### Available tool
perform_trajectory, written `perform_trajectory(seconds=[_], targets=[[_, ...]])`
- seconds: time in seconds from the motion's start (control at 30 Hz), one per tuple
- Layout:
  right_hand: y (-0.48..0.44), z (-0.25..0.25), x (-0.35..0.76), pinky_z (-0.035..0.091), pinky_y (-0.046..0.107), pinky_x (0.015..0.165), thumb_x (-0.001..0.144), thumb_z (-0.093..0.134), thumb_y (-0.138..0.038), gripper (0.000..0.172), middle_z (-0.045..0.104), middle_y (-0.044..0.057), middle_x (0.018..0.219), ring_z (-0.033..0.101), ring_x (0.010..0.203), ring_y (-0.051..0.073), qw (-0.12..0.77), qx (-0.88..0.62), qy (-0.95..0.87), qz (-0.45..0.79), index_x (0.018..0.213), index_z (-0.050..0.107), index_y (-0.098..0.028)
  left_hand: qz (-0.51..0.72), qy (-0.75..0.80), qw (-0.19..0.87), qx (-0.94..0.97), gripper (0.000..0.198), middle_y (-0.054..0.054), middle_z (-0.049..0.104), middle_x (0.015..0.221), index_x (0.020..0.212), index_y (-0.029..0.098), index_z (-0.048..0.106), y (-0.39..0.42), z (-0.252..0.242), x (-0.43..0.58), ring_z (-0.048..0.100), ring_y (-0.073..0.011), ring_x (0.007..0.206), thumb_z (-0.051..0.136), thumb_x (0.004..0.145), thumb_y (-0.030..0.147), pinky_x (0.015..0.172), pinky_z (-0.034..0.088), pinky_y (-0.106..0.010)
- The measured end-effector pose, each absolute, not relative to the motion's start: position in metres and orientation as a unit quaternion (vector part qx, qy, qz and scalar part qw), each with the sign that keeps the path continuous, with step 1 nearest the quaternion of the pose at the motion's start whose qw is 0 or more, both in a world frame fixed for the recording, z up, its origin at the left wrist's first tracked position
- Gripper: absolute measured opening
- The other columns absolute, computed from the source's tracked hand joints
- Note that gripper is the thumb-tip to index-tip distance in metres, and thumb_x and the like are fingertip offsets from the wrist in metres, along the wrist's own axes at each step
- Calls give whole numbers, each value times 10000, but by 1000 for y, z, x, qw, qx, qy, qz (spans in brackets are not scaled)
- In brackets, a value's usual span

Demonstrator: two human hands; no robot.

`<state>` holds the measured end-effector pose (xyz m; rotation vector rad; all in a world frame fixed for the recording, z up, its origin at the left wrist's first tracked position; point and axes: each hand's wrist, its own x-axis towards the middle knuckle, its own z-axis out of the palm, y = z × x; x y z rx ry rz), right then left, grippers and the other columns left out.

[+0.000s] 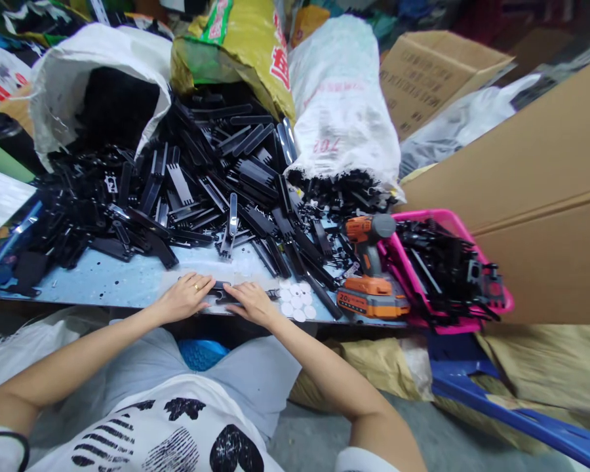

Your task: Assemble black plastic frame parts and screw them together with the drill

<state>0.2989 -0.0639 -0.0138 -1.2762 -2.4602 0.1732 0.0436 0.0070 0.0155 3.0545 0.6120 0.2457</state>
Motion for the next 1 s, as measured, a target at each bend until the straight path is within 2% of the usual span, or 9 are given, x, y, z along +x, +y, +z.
perform_trajectory(seconds=[0.07, 0.13, 0.23, 0.33, 0.47, 0.6, 0.73, 0.87, 1.0], targets=[[-58, -15, 305, 444, 328, 767, 877, 466, -588, 590, 631, 147, 999, 572, 915, 222, 162, -478, -863, 23, 1200, 557, -103, 65, 189, 1, 980, 556, -188, 565, 1230, 1313, 63, 453, 11, 14, 50, 548, -283, 1061, 489, 906, 440, 894, 409, -403], [-50, -10, 310, 418, 303, 680, 847, 455, -652, 587, 629, 131, 816, 570, 788, 215, 144, -517, -843, -16, 931, 642, -102, 59, 212, 4, 976, 605, -184, 607, 1135, 1286, 50, 481, 17, 15, 58, 569, -276, 971, 486, 891, 507, 787, 431, -375], [-46, 8, 313, 326, 273, 561, 899, 367, -627, 592, 558, 87, 600, 515, 604, 164, 138, -525, -839, -30, 636, 584, -143, 70, 276, 39, 958, 492, -137, 654, 873, 997, 83, 635, 25, 24, 66, 579, -233, 812, 406, 923, 513, 673, 404, -327], [-56, 39, 305, 280, 280, 527, 949, 272, -578, 613, 537, 73, 570, 479, 552, 141, 198, -473, -859, 9, 602, 550, -156, 136, 259, 68, 954, 517, -86, 599, 658, 683, 146, 592, 21, 42, 58, 536, -189, 660, 314, 959, 484, 593, 352, -307], [-83, 85, 280, 293, 263, 513, 963, 294, -534, 551, 491, 25, 533, 444, 525, 125, 322, -343, -869, 152, 621, 528, -172, 275, 171, 171, 930, 502, -35, 506, 565, 627, 173, 496, -16, 68, 38, 448, -153, 553, 255, 983, 432, 532, 304, -295], [-102, 107, 252, 317, 246, 490, 977, 336, -397, 452, 455, -7, 478, 413, 472, 110, 434, -245, -807, 318, 602, 479, -189, 356, 156, 371, 843, 519, -10, 452, 536, 646, 170, 475, -61, 92, 33, 406, -119, 515, 168, 998, 397, 524, 301, -269], [-110, 85, 211, 374, 253, 479, 932, 370, -421, 343, 467, -9, 526, 446, 477, 124, 573, -238, -690, 374, 698, 508, -211, 414, 144, 430, 789, 528, -11, 446, 526, 661, 179, 477, -85, 104, 47, 411, -120, 499, 159, 988, 445, 498, 309, -272], [-96, 38, 165, 521, 419, 770, 869, 218, -643, 489, 544, 85, 1029, 604, 895, 218, 703, -397, -511, 293, 1039, 473, -262, 531, 193, 332, 756, 530, -56, 575, 676, 924, 215, 587, -86, 90, 60, 564, -173, 626, 136, 973, 488, 549, 442, -321], [-39, 26, 173, 451, 441, 963, 909, 229, -518, 409, 492, 99, 1223, 517, 1153, 228, 612, -469, -589, 242, 1098, 473, -251, 508, 224, 113, 824, 669, -139, 641, 999, 1351, 183, 435, -58, 55, 58, 627, -250, 964, 47, 947, 547, 768, 518, -383]])
